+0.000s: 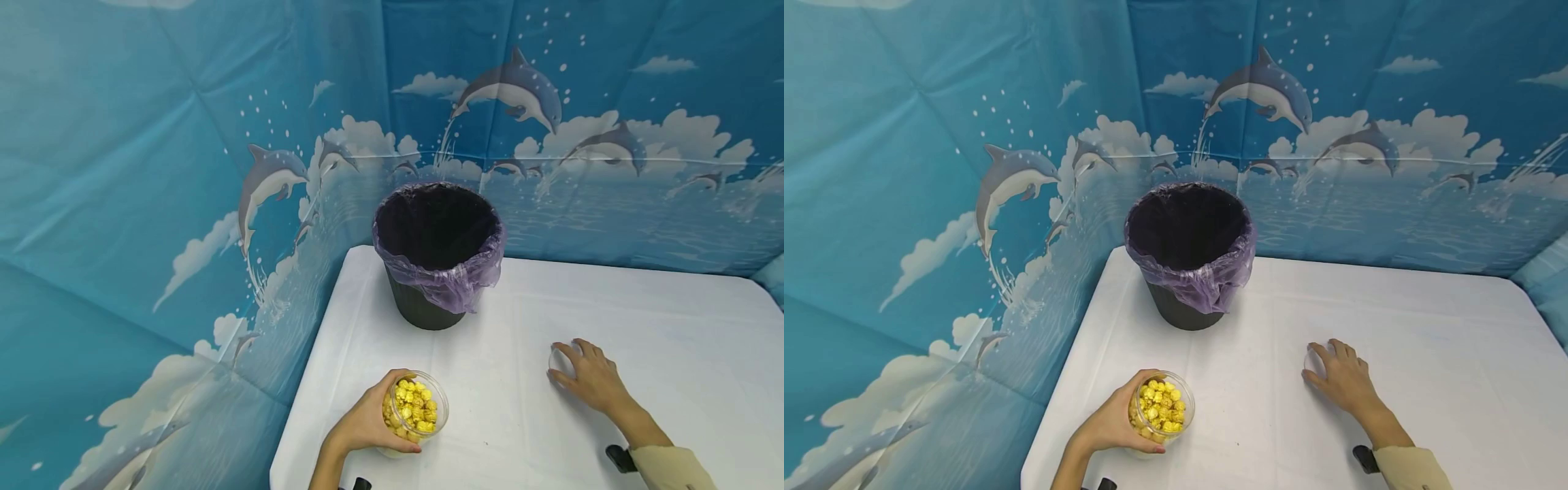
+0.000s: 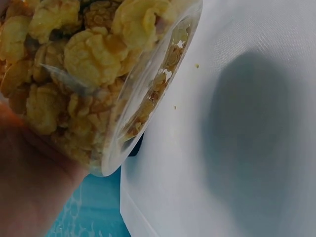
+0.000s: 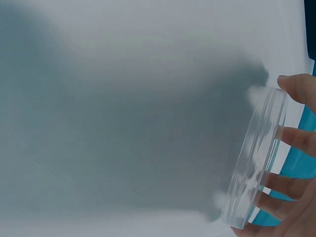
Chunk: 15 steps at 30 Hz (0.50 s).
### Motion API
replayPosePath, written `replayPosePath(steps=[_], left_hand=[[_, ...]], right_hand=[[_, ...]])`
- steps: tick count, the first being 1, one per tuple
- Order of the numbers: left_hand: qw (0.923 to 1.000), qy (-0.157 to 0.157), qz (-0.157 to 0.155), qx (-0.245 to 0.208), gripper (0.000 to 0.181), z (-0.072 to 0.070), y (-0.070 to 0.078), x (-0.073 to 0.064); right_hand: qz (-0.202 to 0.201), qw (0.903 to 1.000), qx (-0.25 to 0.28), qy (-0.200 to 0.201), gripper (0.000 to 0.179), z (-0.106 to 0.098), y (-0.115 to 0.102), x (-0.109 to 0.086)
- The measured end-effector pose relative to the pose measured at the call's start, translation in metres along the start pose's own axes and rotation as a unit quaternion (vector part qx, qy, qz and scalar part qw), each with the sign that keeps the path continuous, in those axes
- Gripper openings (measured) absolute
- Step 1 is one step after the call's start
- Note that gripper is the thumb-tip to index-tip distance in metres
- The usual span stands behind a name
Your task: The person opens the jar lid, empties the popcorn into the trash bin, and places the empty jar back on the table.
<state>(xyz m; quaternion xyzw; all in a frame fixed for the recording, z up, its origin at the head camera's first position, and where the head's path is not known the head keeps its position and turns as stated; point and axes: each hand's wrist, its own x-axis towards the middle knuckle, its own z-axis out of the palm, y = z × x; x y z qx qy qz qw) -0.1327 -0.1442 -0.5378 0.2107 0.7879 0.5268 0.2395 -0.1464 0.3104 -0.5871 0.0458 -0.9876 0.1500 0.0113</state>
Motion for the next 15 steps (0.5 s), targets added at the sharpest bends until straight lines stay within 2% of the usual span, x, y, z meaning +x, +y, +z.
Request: replayPosePath(steps=[9,15], left_hand=[[1.0,-0.003,0.003,-0.004,0.102,-0.0042,-0.0028,-0.0041],[1.0,-0.007,0.006,-0.001,0.102,-0.0046,-0.0062,-0.0053]], right_hand=[[0.016,0.9998,0.007,0.005,0.06,0.0088,-0.0005,-0.0089],[0.025,0.9993,0.008,-0.025,0.068,0.0053,-0.0035,-0.0107]])
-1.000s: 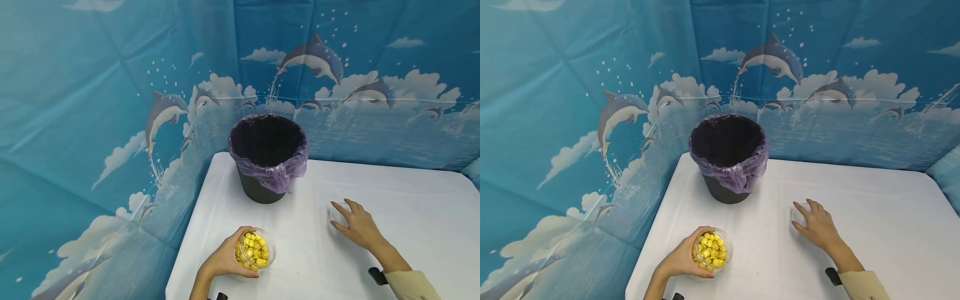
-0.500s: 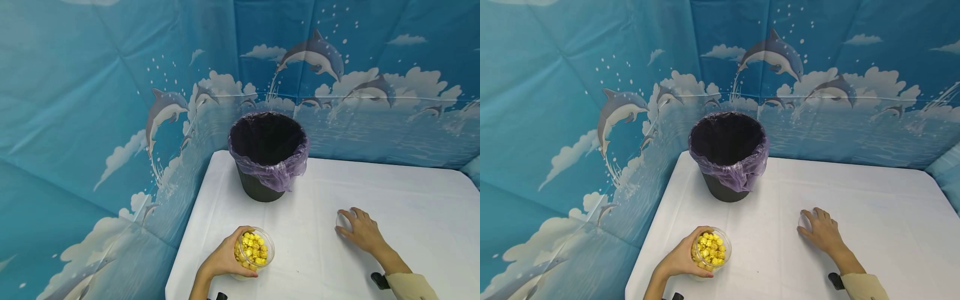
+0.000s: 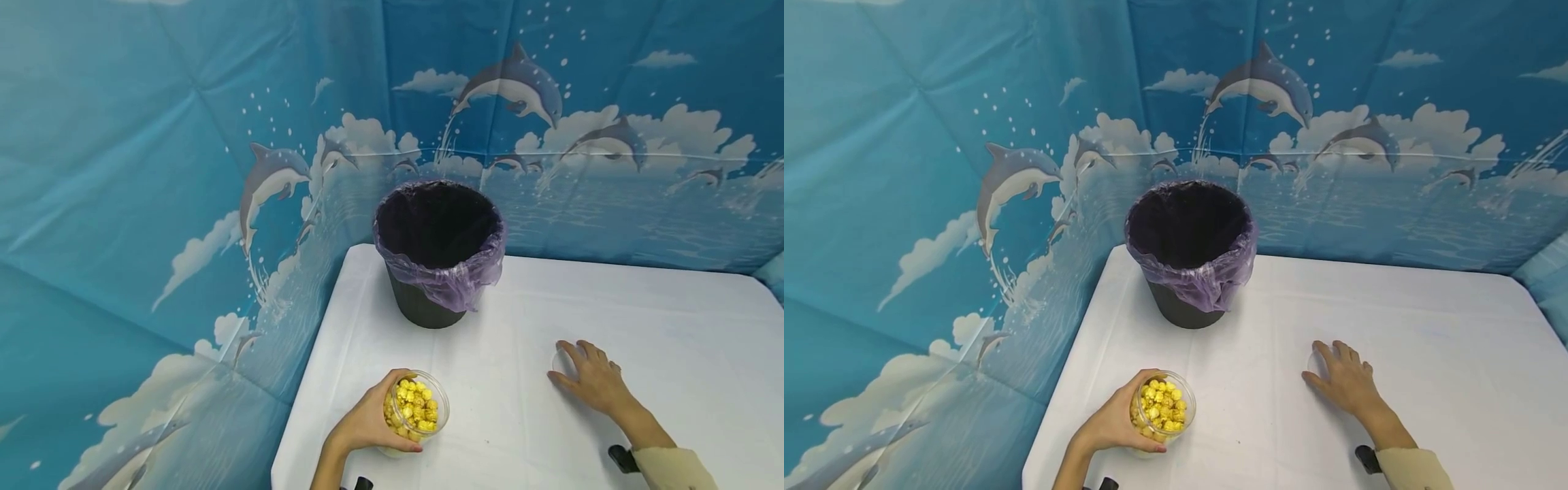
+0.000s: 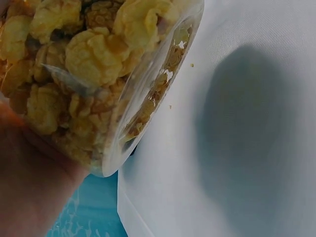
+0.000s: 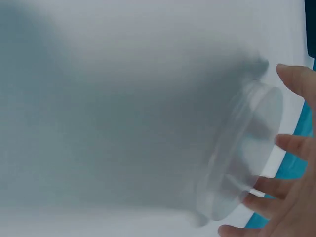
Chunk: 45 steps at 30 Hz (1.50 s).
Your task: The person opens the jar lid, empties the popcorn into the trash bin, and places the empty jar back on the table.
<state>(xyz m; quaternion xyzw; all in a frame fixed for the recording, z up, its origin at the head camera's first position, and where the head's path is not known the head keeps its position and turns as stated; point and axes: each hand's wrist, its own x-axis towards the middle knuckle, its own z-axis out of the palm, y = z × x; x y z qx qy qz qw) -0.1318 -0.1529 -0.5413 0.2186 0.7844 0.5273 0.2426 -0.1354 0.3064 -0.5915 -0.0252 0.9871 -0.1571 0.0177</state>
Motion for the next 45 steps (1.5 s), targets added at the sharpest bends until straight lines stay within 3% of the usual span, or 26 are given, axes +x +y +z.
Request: replayPosePath(steps=[4,8,12,18,23,27,33,38,42,45], left_hand=[[1.0,0.002,-0.001,-0.004,0.102,-0.001,0.0,-0.003],[1.0,0.005,-0.002,-0.004,0.102,-0.003,0.001,-0.006],[1.0,0.007,-0.005,-0.004,0.102,-0.004,0.002,-0.009],[0.9998,0.012,-0.007,-0.014,0.1,-0.006,0.0,-0.013],[0.9996,0.018,-0.007,-0.02,0.099,-0.007,-0.002,-0.016],[0.9994,0.021,-0.002,-0.028,0.098,-0.006,-0.005,-0.021],[0.9991,0.027,-0.002,-0.034,0.095,-0.008,-0.011,-0.03],[0.9992,0.04,-0.003,-0.008,0.097,-0.021,-0.008,-0.03],[0.9963,0.081,-0.013,0.022,0.1,-0.045,0.006,-0.023],[0.988,0.146,-0.001,0.05,0.105,-0.067,0.026,-0.011]], right_hand=[[0.003,0.9996,0.009,-0.026,0.077,-0.015,-0.011,0.01],[-0.016,0.9995,0.015,-0.023,0.078,-0.043,-0.032,0.032],[-0.044,0.9985,0.022,-0.025,0.076,-0.085,-0.057,0.063],[-0.083,0.9927,0.064,-0.059,0.075,-0.155,-0.101,0.117],[-0.124,0.988,0.067,-0.064,0.074,-0.189,-0.14,0.156],[-0.138,0.9855,0.054,-0.083,0.074,-0.194,-0.161,0.178],[-0.127,0.9873,0.018,-0.093,0.073,-0.182,-0.177,0.197],[-0.112,0.9896,-0.026,-0.086,0.079,-0.178,-0.186,0.207],[-0.111,0.9893,-0.048,-0.081,0.08,-0.174,-0.188,0.211],[-0.108,0.9897,-0.051,-0.079,0.08,-0.173,-0.186,0.21]])
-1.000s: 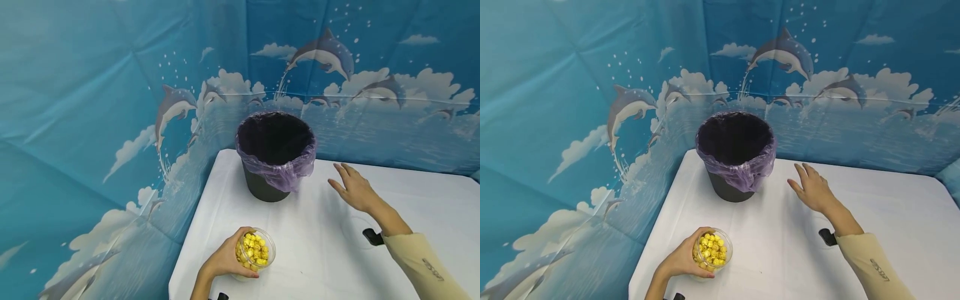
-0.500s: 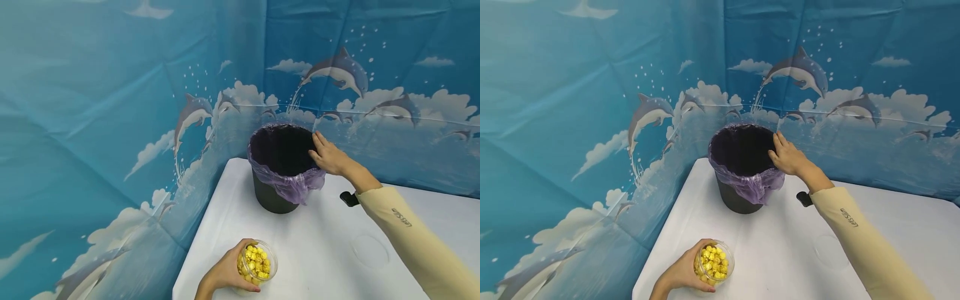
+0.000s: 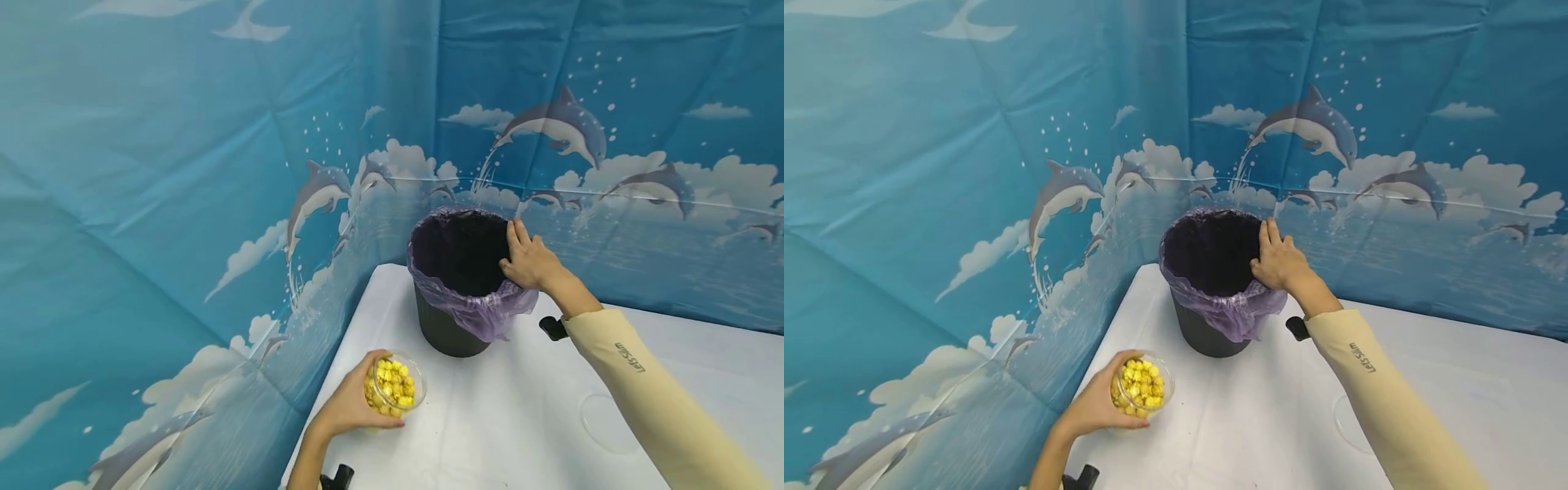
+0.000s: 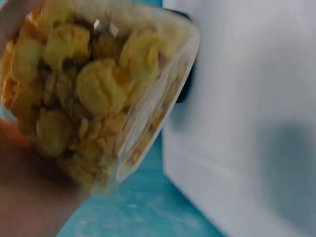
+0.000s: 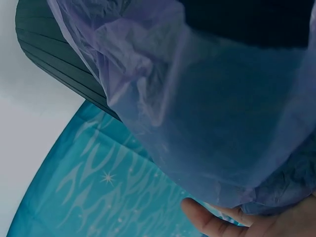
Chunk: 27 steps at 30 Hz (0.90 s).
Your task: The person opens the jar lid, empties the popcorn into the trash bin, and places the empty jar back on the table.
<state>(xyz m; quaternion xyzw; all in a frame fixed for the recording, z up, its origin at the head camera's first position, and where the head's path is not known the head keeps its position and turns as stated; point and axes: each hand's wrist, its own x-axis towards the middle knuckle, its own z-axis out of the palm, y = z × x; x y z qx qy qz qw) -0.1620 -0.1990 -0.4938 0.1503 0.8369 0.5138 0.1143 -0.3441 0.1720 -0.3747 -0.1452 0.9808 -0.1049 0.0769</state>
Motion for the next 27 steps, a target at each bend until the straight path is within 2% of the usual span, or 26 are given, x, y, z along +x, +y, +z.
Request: replayPosePath(steps=[3,6,8,11,16,19,23,25,27], left_hand=[[0.9963,0.08,0.029,0.016,0.108,-0.022,0.024,0.023],[0.9871,0.147,0.059,0.026,0.108,-0.045,0.051,0.048],[0.98,0.178,0.076,0.046,0.108,-0.059,0.069,0.064],[0.9674,0.207,0.099,0.107,0.109,-0.076,0.095,0.088],[0.9459,0.202,0.136,0.214,0.11,-0.09,0.13,0.125],[0.9321,0.186,0.153,0.271,0.111,-0.09,0.147,0.147],[0.9087,0.15,0.167,0.352,0.112,-0.087,0.165,0.171],[0.8899,0.13,0.173,0.402,0.112,-0.084,0.173,0.181],[0.8648,0.111,0.181,0.455,0.113,-0.081,0.181,0.19]], right_hand=[[0.005,1.0,-0.001,-0.002,0.081,-0.001,0.001,-0.001],[0.01,0.9999,-0.004,-0.007,0.082,-0.002,0.001,-0.001],[0.012,0.9999,-0.005,-0.009,0.082,-0.002,0.001,-0.002],[0.011,0.9999,-0.006,-0.01,0.082,-0.002,0.002,-0.002],[0.016,0.9998,-0.007,-0.008,0.083,-0.002,0.002,-0.001],[0.021,0.9997,-0.009,-0.008,0.083,-0.002,0.002,-0.001],[0.023,0.9997,-0.009,-0.008,0.085,-0.001,0.002,-0.001],[0.023,0.9997,-0.007,-0.008,0.086,-0.001,0.001,-0.001],[0.023,0.9997,-0.007,-0.009,0.087,-0.001,0.001,-0.001]])
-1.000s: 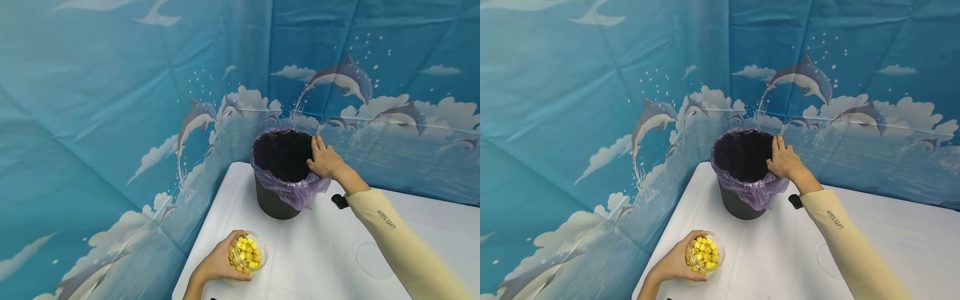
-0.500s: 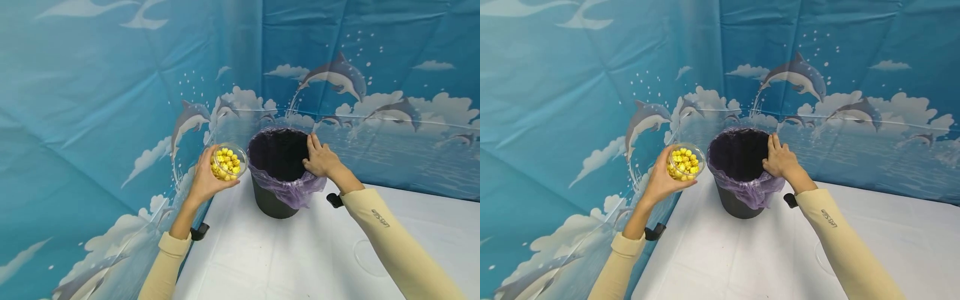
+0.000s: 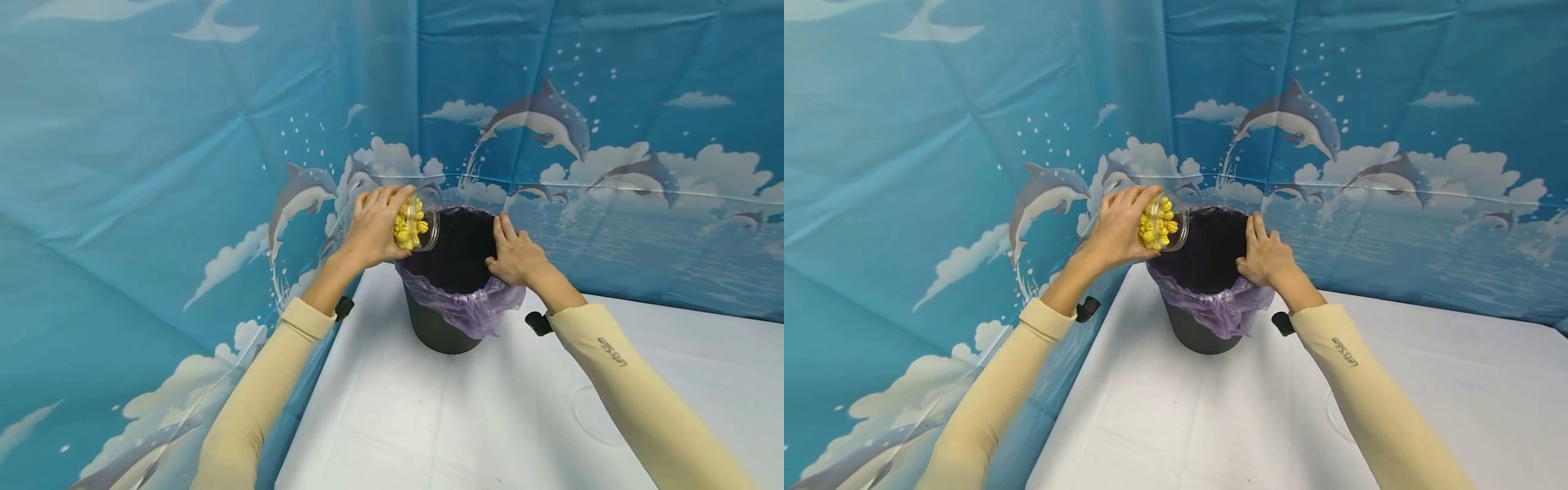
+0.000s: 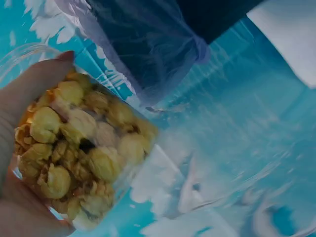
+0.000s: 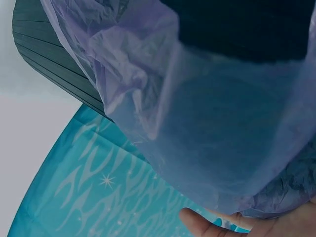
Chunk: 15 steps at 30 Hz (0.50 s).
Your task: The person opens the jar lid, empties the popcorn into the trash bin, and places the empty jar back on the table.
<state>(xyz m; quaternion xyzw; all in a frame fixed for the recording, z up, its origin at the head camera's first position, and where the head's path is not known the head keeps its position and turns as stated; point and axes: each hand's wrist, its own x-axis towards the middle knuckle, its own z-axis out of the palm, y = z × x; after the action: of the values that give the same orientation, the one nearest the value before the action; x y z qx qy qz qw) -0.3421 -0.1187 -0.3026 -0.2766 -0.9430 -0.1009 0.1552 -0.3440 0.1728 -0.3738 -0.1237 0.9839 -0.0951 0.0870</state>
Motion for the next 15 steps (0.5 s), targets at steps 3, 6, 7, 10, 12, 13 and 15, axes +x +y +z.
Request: replayPosePath(steps=[3,6,7,10,12,13,15], left_hand=[[0.9961,-0.02,0.039,0.077,0.111,-0.003,0.007,0.013],[0.9894,-0.033,0.065,0.126,0.108,-0.004,0.013,0.021],[0.9875,-0.037,0.071,0.136,0.107,-0.004,0.014,0.023],[0.981,-0.049,0.085,0.167,0.105,-0.003,0.016,0.025],[0.9766,-0.054,0.094,0.186,0.106,-0.002,0.017,0.026],[0.9745,-0.055,0.098,0.194,0.107,-0.002,0.017,0.026],[0.9703,-0.058,0.107,0.209,0.108,0.0,0.018,0.027]], right_hand=[[-0.001,1.0,-0.002,0.008,0.087,-0.001,-0.002,0.0],[0.001,0.9999,-0.005,0.013,0.088,-0.002,-0.003,0.001],[0.002,0.9999,-0.005,0.013,0.088,-0.002,-0.003,0.001],[0.005,0.9999,-0.004,0.011,0.089,-0.002,-0.004,0.0],[0.007,0.9999,-0.006,0.01,0.089,-0.001,-0.004,-0.001],[0.009,0.9999,-0.007,0.01,0.089,-0.001,-0.004,-0.001],[0.012,0.9999,-0.008,0.009,0.089,0.0,-0.004,-0.003]])
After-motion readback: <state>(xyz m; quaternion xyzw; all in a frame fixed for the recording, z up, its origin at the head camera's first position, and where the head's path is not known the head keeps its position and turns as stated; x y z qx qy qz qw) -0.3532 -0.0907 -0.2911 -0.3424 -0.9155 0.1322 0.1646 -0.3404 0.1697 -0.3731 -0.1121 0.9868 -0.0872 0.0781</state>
